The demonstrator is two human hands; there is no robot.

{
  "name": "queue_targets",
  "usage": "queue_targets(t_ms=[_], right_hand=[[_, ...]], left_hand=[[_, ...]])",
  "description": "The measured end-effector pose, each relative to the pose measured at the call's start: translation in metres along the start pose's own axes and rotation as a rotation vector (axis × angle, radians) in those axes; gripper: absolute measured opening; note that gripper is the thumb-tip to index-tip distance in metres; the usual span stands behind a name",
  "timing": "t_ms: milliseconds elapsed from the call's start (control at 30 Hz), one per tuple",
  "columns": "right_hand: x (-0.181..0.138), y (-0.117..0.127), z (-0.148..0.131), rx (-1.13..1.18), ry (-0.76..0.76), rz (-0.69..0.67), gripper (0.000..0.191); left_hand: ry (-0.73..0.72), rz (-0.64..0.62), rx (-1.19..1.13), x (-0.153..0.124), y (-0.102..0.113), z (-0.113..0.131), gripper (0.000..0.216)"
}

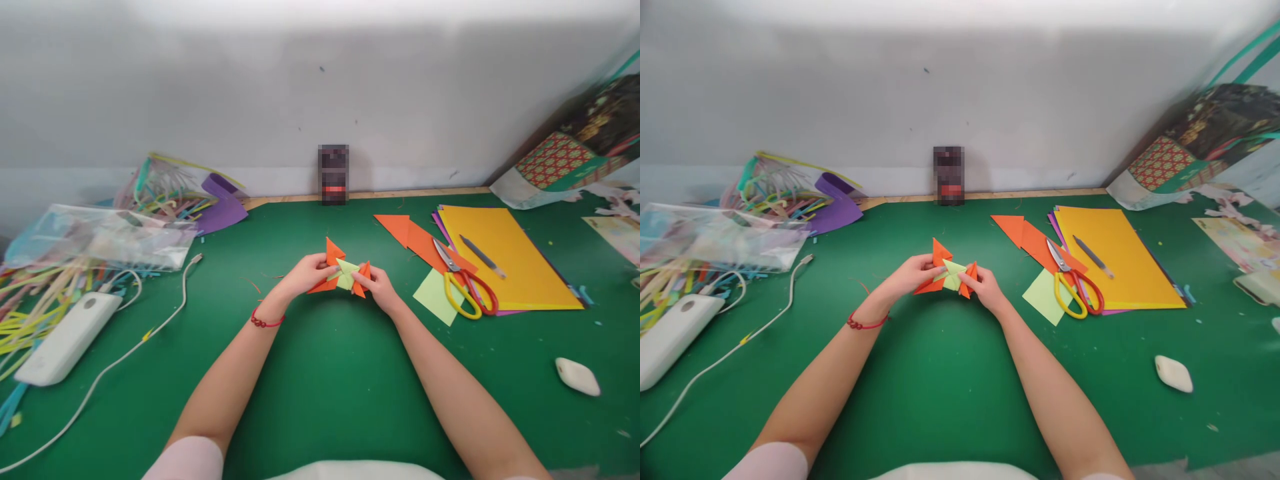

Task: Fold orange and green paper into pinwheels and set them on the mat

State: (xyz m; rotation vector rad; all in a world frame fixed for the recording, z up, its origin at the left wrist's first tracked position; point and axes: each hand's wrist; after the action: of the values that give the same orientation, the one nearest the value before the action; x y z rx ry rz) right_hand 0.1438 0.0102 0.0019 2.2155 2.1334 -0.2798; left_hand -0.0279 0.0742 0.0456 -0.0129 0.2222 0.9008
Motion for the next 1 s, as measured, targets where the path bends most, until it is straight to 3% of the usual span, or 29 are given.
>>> queue_targets(t_ms=[267, 1000], right_hand=[[0.001, 0.002, 0.003, -0.053, 0.032, -0.003, 0.040], [0.004, 0.003, 0.009, 0.051, 0.003, 0.026, 0.037]], left_hand=[[-0.003, 0.025, 0.118, 0.001, 0.002, -0.005, 0.029], [0.001, 0.062, 0.073, 0.002, -0.006, -0.005, 0.024]])
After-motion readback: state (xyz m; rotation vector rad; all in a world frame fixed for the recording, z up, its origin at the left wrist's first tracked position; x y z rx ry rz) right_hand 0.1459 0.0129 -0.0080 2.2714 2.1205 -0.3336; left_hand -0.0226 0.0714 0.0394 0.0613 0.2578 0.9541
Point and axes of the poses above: each hand's wrist, its own x-axis towards the middle knuckle, its own y-axis out of the back of the hand, z = x × y, and after that the axes turned 4 degrees about -y, right-handed
